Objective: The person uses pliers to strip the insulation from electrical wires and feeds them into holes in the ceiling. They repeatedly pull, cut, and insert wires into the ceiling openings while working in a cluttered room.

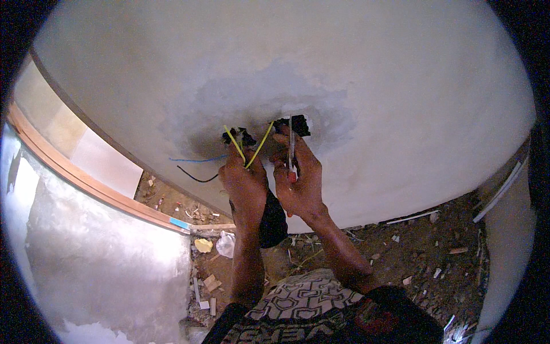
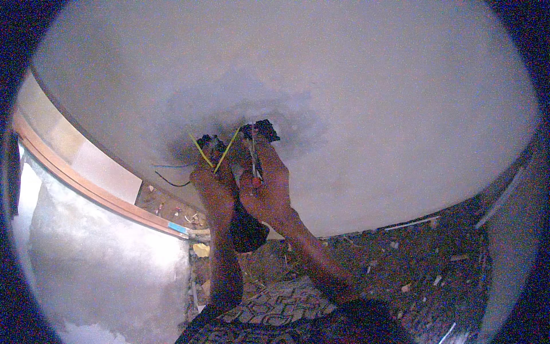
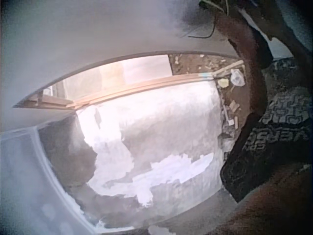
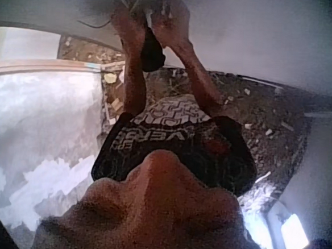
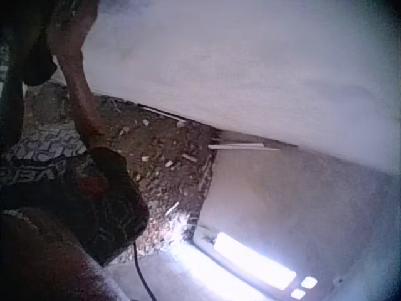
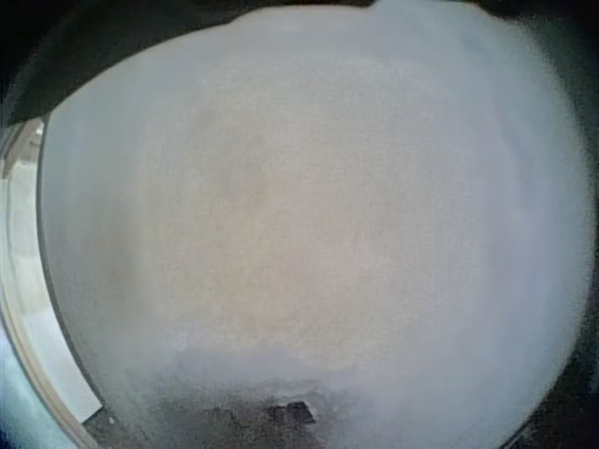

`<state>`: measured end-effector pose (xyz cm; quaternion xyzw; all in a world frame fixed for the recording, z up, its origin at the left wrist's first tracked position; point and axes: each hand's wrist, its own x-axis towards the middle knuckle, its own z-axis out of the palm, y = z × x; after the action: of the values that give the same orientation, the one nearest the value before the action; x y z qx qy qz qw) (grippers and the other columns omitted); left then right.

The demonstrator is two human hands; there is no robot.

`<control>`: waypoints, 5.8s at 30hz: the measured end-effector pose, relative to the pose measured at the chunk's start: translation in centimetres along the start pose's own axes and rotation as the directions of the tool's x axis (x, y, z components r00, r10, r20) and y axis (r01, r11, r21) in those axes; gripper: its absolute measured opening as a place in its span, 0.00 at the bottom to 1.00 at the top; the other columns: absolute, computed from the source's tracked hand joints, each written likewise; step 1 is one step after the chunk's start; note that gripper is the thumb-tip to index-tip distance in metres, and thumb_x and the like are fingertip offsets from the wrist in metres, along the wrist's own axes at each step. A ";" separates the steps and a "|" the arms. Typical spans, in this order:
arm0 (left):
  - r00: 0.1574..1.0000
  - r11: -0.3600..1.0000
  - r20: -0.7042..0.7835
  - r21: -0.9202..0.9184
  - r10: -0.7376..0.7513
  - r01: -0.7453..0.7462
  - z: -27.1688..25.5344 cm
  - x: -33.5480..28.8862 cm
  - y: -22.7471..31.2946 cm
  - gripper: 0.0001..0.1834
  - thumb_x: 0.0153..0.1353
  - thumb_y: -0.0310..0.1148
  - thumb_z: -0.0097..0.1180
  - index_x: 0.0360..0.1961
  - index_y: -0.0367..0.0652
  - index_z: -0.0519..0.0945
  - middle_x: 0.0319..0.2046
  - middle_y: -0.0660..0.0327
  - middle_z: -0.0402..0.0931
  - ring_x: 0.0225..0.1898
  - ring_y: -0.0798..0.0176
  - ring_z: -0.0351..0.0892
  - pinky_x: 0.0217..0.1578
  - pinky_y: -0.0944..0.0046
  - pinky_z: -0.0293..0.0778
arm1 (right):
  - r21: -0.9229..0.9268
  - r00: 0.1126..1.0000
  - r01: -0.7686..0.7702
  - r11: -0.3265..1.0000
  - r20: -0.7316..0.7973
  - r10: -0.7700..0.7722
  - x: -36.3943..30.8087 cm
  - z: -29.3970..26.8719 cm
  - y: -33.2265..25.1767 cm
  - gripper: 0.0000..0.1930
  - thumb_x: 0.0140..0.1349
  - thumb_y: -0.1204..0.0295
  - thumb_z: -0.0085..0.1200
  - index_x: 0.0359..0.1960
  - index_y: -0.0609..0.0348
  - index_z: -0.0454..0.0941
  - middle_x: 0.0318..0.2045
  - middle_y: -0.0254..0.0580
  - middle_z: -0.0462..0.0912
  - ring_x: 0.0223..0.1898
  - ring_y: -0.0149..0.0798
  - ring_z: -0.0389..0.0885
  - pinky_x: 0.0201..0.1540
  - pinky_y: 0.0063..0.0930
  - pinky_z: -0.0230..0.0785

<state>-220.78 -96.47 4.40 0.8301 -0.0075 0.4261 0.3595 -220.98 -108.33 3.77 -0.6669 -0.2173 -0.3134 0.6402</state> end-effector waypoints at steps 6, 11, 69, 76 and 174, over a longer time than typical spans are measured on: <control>0.996 0.999 -0.085 -0.018 0.036 -0.038 -0.3 0.3 1.8 0.13 0.62 0.27 0.50 0.45 0.31 0.78 0.32 0.43 0.81 0.34 0.43 0.81 0.34 0.50 0.74 | 0.054 0.999 0.022 0.998 -0.030 -0.021 0.2 -0.9 -0.9 0.26 0.50 0.84 0.47 0.55 0.66 0.71 0.54 0.62 0.75 0.57 0.58 0.76 0.57 0.42 0.68; 0.977 0.993 -0.202 -0.085 0.068 -0.086 0.8 0.2 -0.5 0.15 0.62 0.28 0.50 0.46 0.30 0.80 0.35 0.46 0.82 0.35 0.52 0.81 0.37 0.55 0.76 | 0.043 0.995 0.038 0.998 -0.094 -0.034 0.4 -0.6 -0.8 0.26 0.50 0.83 0.45 0.55 0.68 0.70 0.55 0.66 0.73 0.58 0.63 0.73 0.60 0.43 0.66; 0.978 0.961 0.137 -0.205 -0.159 0.185 0.7 -2.0 -1.7 0.30 0.51 0.28 0.59 0.59 0.42 0.73 0.39 0.43 0.81 0.38 0.38 0.81 0.40 0.43 0.76 | -0.147 0.932 -0.135 0.980 0.318 0.176 -1.1 -0.7 -0.6 0.22 0.47 0.79 0.60 0.47 0.58 0.74 0.39 0.43 0.83 0.38 0.39 0.82 0.43 0.33 0.75; 0.923 0.929 0.277 -0.178 -0.268 0.324 -1.1 -0.5 -0.2 0.29 0.53 0.45 0.65 0.55 0.44 0.76 0.40 0.47 0.81 0.42 0.39 0.81 0.41 0.44 0.76 | -0.274 0.896 -0.189 0.943 0.344 0.279 0.0 -1.2 -1.0 0.23 0.44 0.78 0.61 0.46 0.58 0.75 0.37 0.41 0.83 0.39 0.42 0.81 0.45 0.36 0.73; 0.856 0.740 0.517 -0.573 -0.006 0.352 -1.2 0.2 -4.6 0.05 0.67 0.30 0.51 0.37 0.40 0.74 0.17 0.65 0.67 0.15 0.71 0.67 0.15 0.68 0.62 | -0.734 0.974 0.025 0.679 -0.136 -0.183 -0.1 3.9 -0.4 0.18 0.47 0.81 0.56 0.42 0.61 0.72 0.31 0.56 0.80 0.36 0.62 0.79 0.35 0.51 0.71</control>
<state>-220.09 -92.30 2.30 0.7285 -0.1614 0.1376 0.6514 -220.80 -104.39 4.03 -0.8175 -0.0481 -0.4747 0.3225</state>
